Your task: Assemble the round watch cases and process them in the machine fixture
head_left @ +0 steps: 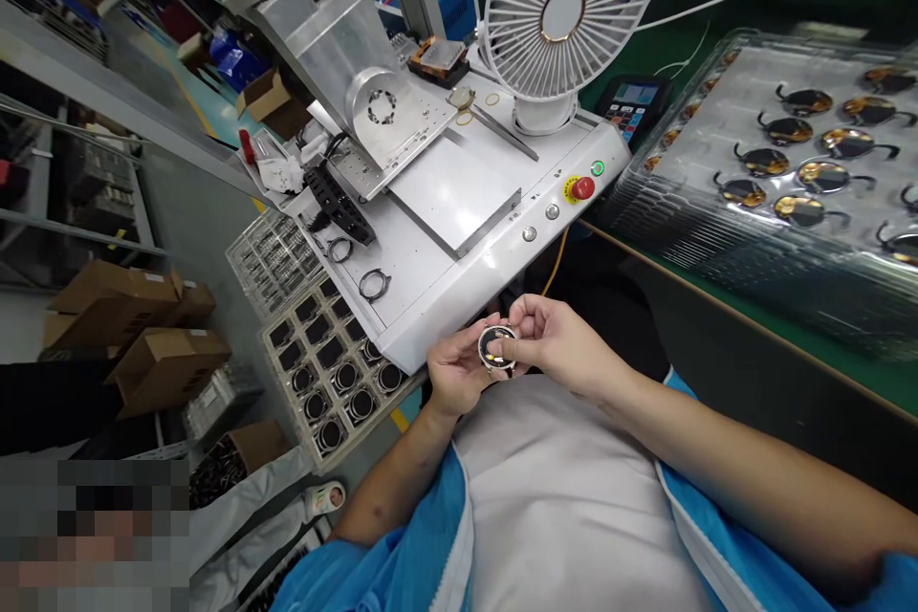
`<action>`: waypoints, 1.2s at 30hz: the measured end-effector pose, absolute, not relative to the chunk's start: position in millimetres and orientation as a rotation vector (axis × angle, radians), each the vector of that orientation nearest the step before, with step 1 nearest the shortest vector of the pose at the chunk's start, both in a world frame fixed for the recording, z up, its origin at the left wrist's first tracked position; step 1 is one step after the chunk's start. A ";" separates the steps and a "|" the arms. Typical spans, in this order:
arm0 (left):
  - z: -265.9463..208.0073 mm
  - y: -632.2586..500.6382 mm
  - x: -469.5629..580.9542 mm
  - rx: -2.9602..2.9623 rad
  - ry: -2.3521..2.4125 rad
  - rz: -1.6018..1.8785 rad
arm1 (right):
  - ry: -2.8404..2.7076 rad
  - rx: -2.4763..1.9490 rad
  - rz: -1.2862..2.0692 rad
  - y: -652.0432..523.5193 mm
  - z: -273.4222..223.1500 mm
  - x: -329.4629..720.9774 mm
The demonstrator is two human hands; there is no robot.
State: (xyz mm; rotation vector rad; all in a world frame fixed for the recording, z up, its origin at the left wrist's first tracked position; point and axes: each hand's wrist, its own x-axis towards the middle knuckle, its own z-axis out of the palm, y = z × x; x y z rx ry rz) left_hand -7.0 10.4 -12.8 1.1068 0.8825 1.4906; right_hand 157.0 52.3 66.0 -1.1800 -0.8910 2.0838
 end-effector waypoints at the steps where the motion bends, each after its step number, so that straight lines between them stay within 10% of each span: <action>1: -12.9 10.1 -6.4 1.121 0.870 1.508 | -0.939 -1.213 2.097 53.3 63.8 158.6; 18: -8.8 7.9 -6.4 1.079 0.969 1.579 | -1.125 -1.162 2.055 73.6 49.8 150.8; 30: 13.4 6.7 -12.4 1.215 1.093 1.484 | -0.991 -1.351 1.356 188.3 79.4 165.9; 36: 13.5 6.0 -9.6 1.331 1.266 1.510 | -1.260 -1.180 1.678 110.4 74.9 165.4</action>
